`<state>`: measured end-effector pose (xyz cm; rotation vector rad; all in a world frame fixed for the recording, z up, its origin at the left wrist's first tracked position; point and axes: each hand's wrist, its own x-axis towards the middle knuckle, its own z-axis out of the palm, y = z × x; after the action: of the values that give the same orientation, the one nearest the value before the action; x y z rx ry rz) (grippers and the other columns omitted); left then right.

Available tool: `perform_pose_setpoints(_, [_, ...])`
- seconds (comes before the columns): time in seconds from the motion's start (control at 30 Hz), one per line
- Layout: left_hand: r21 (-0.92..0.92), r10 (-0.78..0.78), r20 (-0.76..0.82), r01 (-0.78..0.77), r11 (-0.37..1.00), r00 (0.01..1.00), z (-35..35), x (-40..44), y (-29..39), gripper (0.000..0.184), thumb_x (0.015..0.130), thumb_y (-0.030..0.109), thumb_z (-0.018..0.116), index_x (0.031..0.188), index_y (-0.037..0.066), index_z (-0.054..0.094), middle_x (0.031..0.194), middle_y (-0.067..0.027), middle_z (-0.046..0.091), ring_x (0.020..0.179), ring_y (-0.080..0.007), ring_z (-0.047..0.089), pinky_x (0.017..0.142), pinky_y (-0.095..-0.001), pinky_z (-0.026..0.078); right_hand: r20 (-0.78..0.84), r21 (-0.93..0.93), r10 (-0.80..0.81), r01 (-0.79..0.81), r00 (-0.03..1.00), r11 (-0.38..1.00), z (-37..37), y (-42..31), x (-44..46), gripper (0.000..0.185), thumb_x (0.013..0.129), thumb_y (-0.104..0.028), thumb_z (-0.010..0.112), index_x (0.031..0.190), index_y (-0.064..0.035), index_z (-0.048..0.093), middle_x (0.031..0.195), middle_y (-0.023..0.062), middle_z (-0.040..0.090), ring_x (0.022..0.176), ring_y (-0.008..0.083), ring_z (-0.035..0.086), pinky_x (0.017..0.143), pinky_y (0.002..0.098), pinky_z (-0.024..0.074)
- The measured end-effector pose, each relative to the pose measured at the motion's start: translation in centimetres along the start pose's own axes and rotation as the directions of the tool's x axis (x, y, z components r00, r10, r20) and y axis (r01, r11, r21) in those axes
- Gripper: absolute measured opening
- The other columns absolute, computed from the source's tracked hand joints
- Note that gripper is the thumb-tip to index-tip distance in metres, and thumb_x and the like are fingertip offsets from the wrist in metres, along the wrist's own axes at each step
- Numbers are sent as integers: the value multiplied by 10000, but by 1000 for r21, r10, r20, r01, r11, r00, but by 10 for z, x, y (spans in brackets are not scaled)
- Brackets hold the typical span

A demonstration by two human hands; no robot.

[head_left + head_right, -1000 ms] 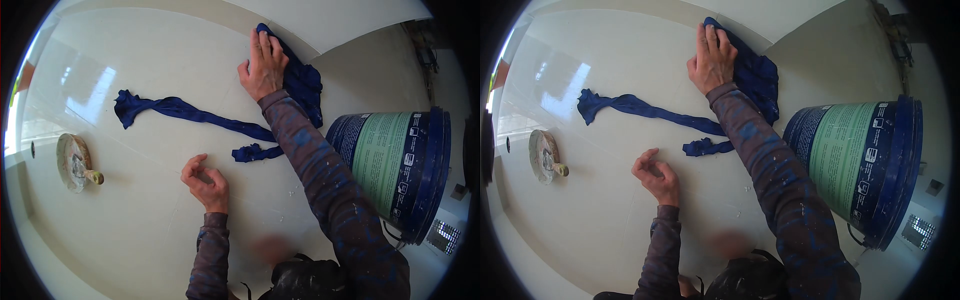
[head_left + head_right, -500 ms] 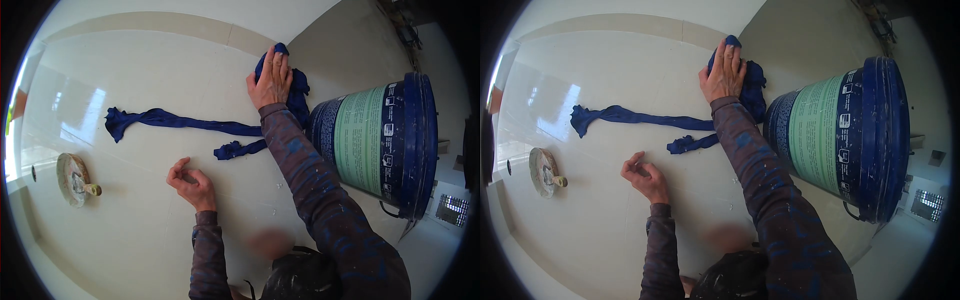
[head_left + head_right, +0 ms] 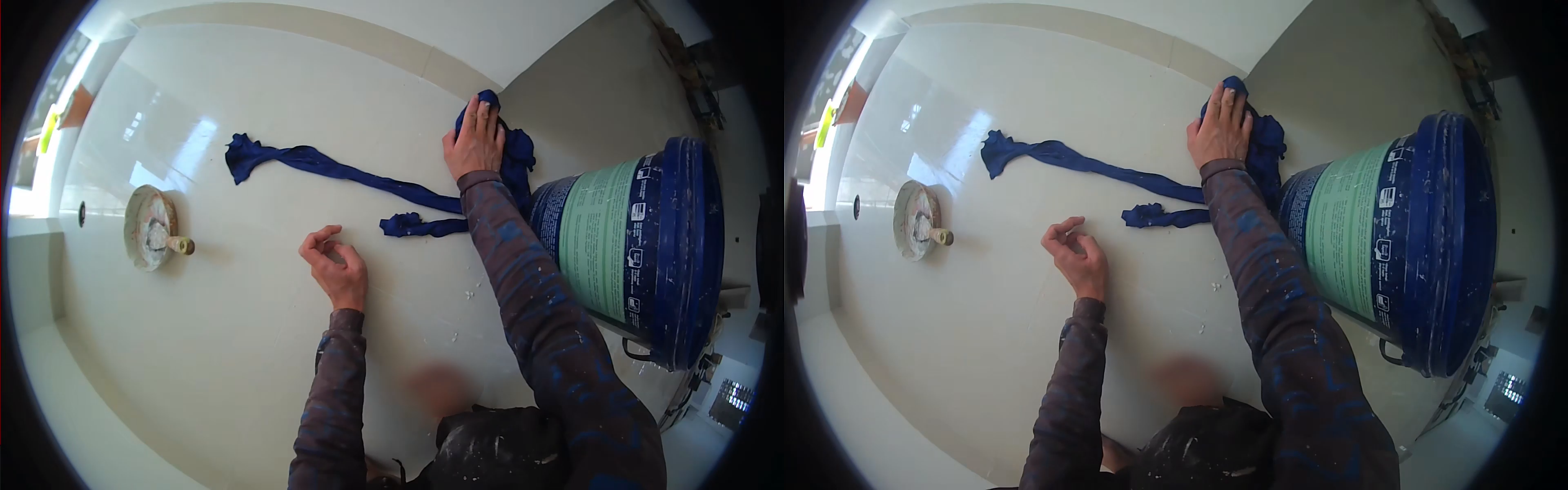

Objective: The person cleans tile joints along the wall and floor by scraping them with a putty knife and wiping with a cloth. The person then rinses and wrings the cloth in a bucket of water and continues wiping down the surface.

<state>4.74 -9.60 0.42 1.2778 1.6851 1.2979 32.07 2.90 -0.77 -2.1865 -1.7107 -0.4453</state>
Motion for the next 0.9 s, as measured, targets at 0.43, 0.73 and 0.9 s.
perform_pose_setpoints(0.43, [-370,-41,-22,30,929,999,-13,1,-6,404,938,-83,460,1307,58,376,1265,-136,615,1185,-202,596,939,-336,517,227,372,-290,193,930,908,-122,-36,-127,460,727,-230,803,1132,-75,649,1058,67,582,1001,275,559,811,417,473])
perform_pose_setpoints(0.73, [-326,-203,-86,165,931,975,-94,-57,-15,395,976,-28,478,1348,64,382,1297,-131,584,1199,-193,563,977,-361,522,222,770,-276,6,935,638,-144,-59,-168,377,770,-113,762,1137,-54,703,1098,98,695,1022,296,647,859,404,556])
perform_pose_setpoints(0.9, [-260,-262,-92,231,938,961,-121,-84,-13,409,992,27,514,1380,74,394,1303,-95,585,1181,-184,574,987,-367,513,68,687,-160,70,985,724,-111,-62,-103,456,823,-115,789,1257,-44,669,1198,147,686,1107,320,661,1008,454,493])
